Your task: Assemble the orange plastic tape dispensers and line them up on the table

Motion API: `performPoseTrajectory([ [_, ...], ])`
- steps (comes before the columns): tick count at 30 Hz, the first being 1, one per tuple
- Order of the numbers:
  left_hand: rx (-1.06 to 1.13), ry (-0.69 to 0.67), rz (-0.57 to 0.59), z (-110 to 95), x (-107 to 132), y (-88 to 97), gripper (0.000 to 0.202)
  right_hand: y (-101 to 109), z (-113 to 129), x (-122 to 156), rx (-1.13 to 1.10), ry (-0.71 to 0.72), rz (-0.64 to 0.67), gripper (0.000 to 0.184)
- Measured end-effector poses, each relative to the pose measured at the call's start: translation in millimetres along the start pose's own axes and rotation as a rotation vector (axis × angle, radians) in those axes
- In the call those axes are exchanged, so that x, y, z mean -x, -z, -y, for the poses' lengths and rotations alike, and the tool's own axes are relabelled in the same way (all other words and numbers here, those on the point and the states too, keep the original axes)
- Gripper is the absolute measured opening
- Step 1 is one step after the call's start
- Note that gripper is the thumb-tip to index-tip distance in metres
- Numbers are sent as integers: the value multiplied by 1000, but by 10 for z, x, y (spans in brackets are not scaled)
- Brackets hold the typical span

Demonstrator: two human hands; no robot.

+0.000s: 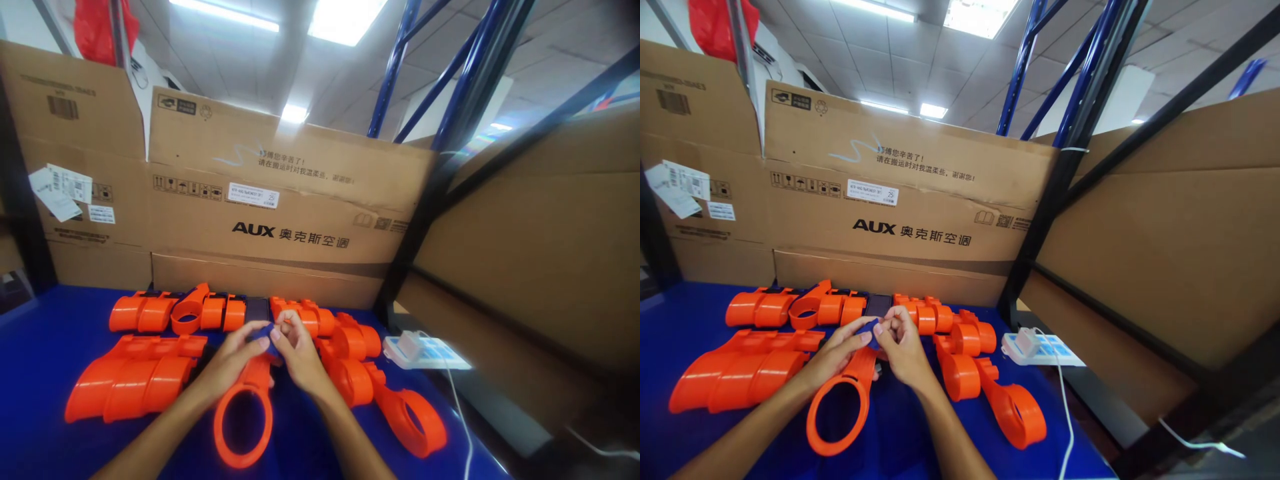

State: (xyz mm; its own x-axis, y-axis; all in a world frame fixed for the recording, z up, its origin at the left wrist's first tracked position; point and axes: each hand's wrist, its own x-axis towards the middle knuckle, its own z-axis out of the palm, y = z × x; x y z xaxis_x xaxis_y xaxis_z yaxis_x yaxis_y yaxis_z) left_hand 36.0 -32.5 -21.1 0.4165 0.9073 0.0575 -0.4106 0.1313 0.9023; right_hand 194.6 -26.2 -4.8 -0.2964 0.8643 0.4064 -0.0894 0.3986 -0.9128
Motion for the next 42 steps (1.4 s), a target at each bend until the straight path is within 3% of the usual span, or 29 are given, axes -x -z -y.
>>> performPoseTrajectory([
  [5,29,-29,-43,-50,-1,-16,56,51,-8,-29,87,47,-81,29],
  [10,269,8,-177,-212,-6,39,50,289,-42,-79,352,73,-270,35],
  [17,415,-80,-207,-267,21,95,37,430,63,68,999,-218,57,10],
  [20,434,-78,-166,-214,8,82,41,396,154,138,1125,-241,188,17],
  [23,435,-84,-123,-165,-4,76,44,370,192,165,1186,-227,231,22],
  [30,420,-30,42,-92,19,68,47,417,117,133,1062,-153,161,16],
  [38,379,138,132,-112,112,-39,41,452,-58,-19,650,44,-306,8],
  [42,340,66,95,-93,130,-83,32,368,-82,-38,440,80,-399,9],
])
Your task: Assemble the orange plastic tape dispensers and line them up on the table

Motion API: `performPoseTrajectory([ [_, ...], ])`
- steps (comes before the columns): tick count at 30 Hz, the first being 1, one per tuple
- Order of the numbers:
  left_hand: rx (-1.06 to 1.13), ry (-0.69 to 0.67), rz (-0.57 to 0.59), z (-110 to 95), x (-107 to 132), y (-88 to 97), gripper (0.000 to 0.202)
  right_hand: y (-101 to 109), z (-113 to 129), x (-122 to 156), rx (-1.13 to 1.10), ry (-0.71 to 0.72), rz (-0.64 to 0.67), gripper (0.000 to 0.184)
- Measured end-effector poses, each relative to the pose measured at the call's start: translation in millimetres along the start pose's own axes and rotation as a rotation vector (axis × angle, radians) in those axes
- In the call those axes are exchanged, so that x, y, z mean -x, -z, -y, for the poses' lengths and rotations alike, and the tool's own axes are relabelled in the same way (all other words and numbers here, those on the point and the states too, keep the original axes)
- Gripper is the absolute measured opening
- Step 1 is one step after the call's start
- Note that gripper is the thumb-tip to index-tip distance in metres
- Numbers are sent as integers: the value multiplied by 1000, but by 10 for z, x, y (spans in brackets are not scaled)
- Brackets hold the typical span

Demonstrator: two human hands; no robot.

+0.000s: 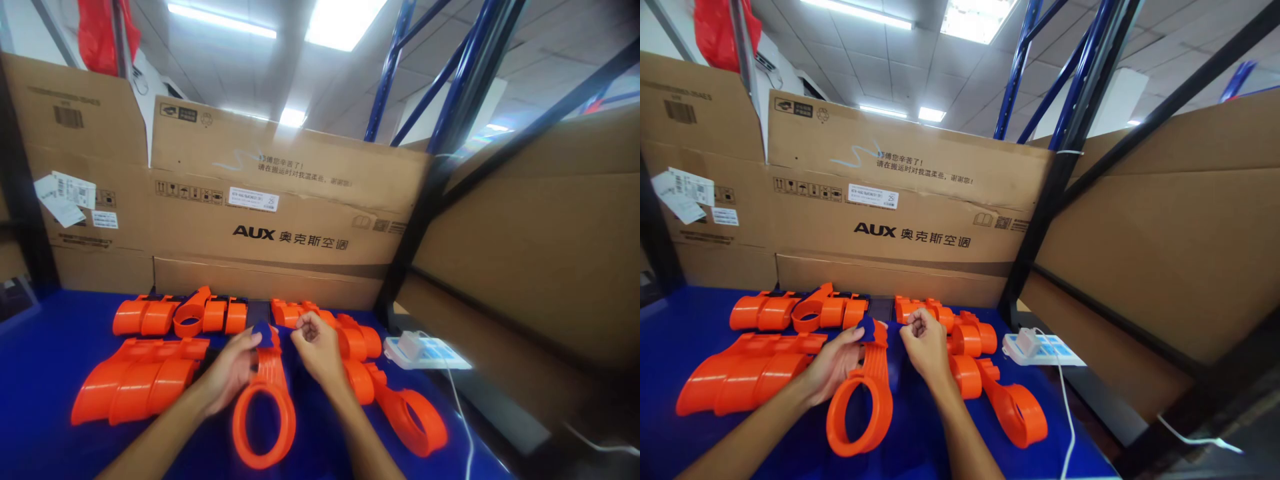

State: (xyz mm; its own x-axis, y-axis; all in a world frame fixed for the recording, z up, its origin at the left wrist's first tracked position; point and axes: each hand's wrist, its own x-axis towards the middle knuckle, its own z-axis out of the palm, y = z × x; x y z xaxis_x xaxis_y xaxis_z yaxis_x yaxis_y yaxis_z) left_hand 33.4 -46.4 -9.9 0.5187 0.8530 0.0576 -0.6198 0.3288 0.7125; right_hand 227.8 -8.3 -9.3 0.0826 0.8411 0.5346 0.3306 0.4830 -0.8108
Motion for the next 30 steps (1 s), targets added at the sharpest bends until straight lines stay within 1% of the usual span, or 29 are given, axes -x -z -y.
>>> performPoseTrajectory([
  [2,-4,-55,-37,15,-11,4,30,-26,37,4,-143,-36,-19,11],
  [4,31,-81,-50,9,-28,9,32,-43,75,7,-299,-92,-4,20],
  [5,60,-96,-47,-3,-38,10,34,-52,90,11,-367,-123,25,26],
  [7,120,-152,-43,-38,-58,8,40,-75,103,29,-461,-181,130,35],
  [9,155,-220,-51,-71,-74,4,41,-114,92,62,-493,-228,253,39],
  [10,161,-246,-58,-81,-80,3,41,-140,79,82,-493,-247,294,40],
  [12,157,-267,-66,-87,-83,4,41,-199,44,122,-490,-278,314,44],
  [14,146,-259,-66,-79,-77,8,41,-252,11,150,-494,-287,294,48],
  [16,131,-222,-66,-68,-68,16,43,-274,2,153,-478,-244,276,49],
  [18,99,-201,-92,-59,-65,26,44,-248,26,130,-415,-144,253,47],
  [20,52,-256,-147,-50,-73,37,44,-175,80,95,-318,-24,237,41],
  [22,9,-357,-194,-36,-89,45,47,-83,144,62,-219,96,236,37],
  [25,-47,-452,-231,-13,-104,37,51,21,218,41,-146,239,211,35],
  [27,-91,-469,-248,-3,-100,21,53,45,239,46,-119,289,202,35],
  [30,-136,-480,-264,1,-84,-2,55,36,238,62,-87,314,200,36],
])
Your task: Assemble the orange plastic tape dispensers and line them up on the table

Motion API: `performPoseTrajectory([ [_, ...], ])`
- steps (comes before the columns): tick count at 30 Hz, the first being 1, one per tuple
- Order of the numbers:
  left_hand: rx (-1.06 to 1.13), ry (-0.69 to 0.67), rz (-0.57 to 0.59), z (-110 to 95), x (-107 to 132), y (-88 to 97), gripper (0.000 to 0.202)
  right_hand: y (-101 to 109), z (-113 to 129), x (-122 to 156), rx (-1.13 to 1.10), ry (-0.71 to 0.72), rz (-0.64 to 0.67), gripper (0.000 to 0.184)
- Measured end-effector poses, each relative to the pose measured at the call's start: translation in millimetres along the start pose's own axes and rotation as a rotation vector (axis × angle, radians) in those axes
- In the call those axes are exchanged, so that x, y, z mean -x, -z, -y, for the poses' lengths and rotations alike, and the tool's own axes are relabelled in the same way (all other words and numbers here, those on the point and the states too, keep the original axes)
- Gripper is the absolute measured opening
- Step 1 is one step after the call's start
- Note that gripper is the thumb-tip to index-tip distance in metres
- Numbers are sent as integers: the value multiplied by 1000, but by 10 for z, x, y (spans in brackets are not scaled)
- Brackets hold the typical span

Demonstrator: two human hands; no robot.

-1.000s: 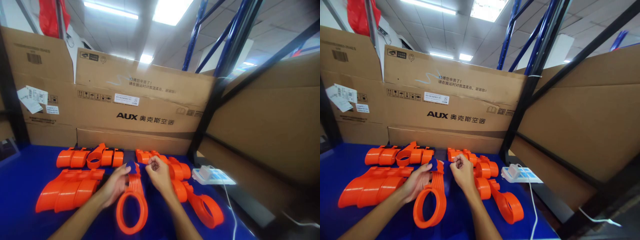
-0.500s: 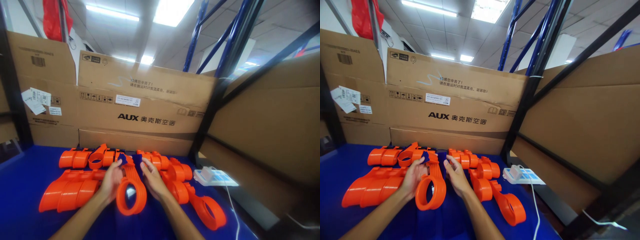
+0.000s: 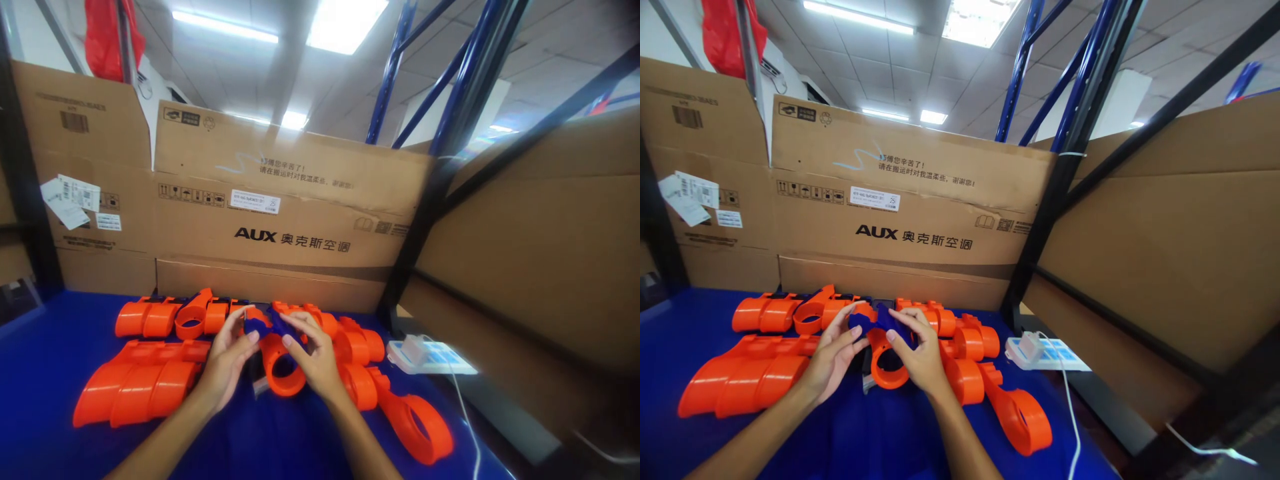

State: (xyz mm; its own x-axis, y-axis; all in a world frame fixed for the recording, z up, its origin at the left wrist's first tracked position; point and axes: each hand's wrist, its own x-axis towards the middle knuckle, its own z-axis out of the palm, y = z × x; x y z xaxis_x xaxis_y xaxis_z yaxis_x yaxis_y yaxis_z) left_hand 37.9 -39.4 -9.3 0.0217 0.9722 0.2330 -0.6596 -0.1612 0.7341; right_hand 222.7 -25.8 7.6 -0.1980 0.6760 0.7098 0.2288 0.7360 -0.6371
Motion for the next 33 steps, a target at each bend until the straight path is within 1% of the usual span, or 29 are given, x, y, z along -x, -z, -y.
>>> performPoseTrajectory([
  [7,-50,-3,-3,-17,16,-10,50,-16,-33,16,29,0,23,37],
  [14,-23,-14,-17,12,-16,30,60,-14,-24,4,36,-22,53,36],
  [17,1,-23,7,4,-18,50,63,-34,-8,18,7,-52,87,41],
  [20,25,-25,63,-21,0,58,66,-58,3,57,-41,-76,136,46],
  [22,38,-14,104,-33,14,58,65,-61,8,83,21,-63,131,48],
  [24,21,-12,113,-32,16,56,61,-51,12,98,161,-15,105,54],
  [26,-46,-37,73,-18,3,55,58,-38,16,102,310,55,88,61],
  [28,-137,-71,15,4,-22,59,57,-30,17,101,418,127,82,65],
  [30,-200,-101,-23,26,-47,68,53,-30,14,102,487,184,86,64],
  [33,-232,-144,-52,47,-67,83,46,-38,7,108,544,236,90,66],
])
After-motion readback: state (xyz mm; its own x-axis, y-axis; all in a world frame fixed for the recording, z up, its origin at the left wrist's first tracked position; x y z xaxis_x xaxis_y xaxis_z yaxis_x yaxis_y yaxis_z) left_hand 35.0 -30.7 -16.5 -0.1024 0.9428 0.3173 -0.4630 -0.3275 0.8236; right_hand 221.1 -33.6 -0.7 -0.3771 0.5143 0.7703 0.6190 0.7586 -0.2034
